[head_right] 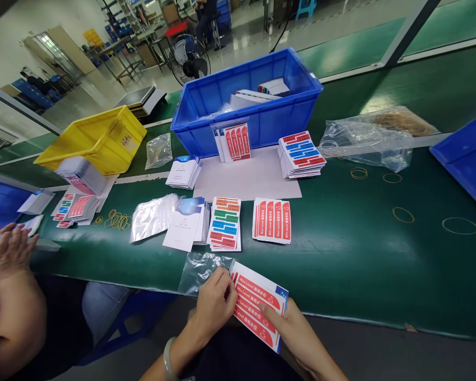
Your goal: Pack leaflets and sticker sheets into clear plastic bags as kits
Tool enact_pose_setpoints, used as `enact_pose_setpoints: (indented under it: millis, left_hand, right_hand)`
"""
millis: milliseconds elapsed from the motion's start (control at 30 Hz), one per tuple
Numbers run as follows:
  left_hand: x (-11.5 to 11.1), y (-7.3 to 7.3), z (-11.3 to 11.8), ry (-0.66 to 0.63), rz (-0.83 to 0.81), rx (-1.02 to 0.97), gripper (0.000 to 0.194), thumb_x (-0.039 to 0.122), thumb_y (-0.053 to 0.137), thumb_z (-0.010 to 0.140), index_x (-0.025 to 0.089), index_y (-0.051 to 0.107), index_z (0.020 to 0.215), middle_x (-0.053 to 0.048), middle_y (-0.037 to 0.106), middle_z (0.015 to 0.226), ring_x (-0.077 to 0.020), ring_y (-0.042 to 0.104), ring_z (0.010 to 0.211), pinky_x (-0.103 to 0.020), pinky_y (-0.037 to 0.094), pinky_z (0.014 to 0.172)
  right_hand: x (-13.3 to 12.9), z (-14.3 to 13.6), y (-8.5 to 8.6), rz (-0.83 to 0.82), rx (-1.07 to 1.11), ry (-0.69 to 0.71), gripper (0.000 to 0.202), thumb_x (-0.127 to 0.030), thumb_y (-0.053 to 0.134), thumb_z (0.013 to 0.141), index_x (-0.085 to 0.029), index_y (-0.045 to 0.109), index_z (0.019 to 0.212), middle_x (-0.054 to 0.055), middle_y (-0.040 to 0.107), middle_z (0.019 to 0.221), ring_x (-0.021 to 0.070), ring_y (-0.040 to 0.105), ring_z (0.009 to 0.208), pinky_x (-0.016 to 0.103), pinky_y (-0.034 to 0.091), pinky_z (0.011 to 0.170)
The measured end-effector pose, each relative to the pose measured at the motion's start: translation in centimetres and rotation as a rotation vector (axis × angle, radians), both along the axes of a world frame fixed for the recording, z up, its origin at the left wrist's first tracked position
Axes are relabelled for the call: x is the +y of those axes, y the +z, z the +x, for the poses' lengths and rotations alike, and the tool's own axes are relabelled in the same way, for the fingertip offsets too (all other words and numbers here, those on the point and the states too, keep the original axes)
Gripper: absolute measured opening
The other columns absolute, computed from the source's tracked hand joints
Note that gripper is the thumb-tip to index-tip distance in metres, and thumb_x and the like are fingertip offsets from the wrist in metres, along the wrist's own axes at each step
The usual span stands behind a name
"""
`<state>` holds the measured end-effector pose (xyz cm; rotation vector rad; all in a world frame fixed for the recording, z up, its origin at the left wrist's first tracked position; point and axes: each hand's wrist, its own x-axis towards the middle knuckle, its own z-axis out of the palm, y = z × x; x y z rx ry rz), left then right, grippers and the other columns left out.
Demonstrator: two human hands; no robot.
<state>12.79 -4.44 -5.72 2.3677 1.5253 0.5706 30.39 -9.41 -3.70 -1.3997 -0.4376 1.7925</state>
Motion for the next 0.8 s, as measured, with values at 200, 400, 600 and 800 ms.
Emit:
enact_pose_setpoints:
  millis: [200, 400, 600, 800]
  left_hand:
    - [0.2, 0.2, -0.3, -0.109, -0.003, -0.003, 0.016, 0.007, 0.045, 0.080, 0.021, 0.051, 0.075, -0.003, 0.059, 0.074, -0.0159, 0.058, 0.068, -0.026, 0.047, 0.060]
    - [0.2, 0.6, -0.4, -0.158, -0.012, 0.000, 0.015, 0.008, 0.045, 0.082, 0.020, 0.052, 0.078, -0.004, 0.061, 0.077, -0.0167, 0.059, 0.070, -0.027, 0.049, 0.062]
    - [0.5, 1.1, -1.1, -0.102, -0.028, 0.014, 0.016, 0.010, 0.043, 0.086, 0.021, 0.051, 0.078, -0.003, 0.060, 0.077, -0.0151, 0.059, 0.069, -0.025, 0.048, 0.062]
    - [0.2, 1.8, -1.2, -0.080, -0.091, 0.001, 0.016, 0.009, 0.043, 0.085, 0.021, 0.049, 0.077, -0.003, 0.058, 0.077, -0.0156, 0.058, 0.069, -0.026, 0.047, 0.060]
  right_hand:
    - [0.1, 0.0, -0.4, 0.016, -0.009, 0.033, 0.051, -0.055, 0.078, 0.066, -0.015, 0.073, 0.099, 0.013, 0.077, 0.097, 0.0328, 0.072, 0.089, 0.050, 0.056, 0.085]
    - [0.4, -1.0, -1.5, 0.079, 0.014, 0.034, 0.051, -0.057, 0.074, 0.070, -0.016, 0.074, 0.101, 0.013, 0.077, 0.091, 0.0329, 0.072, 0.086, 0.050, 0.056, 0.083]
    - [1.4, -0.9, -1.7, 0.122, -0.065, 0.174, 0.056, -0.060, 0.070, 0.074, -0.016, 0.072, 0.107, 0.013, 0.076, 0.099, 0.0331, 0.071, 0.093, 0.050, 0.054, 0.088]
    - [1.7, -1.2, -0.7, 0.070, 0.032, 0.101, 0.052, -0.055, 0.071, 0.075, -0.016, 0.071, 0.110, 0.012, 0.075, 0.106, 0.0331, 0.070, 0.099, 0.049, 0.053, 0.091]
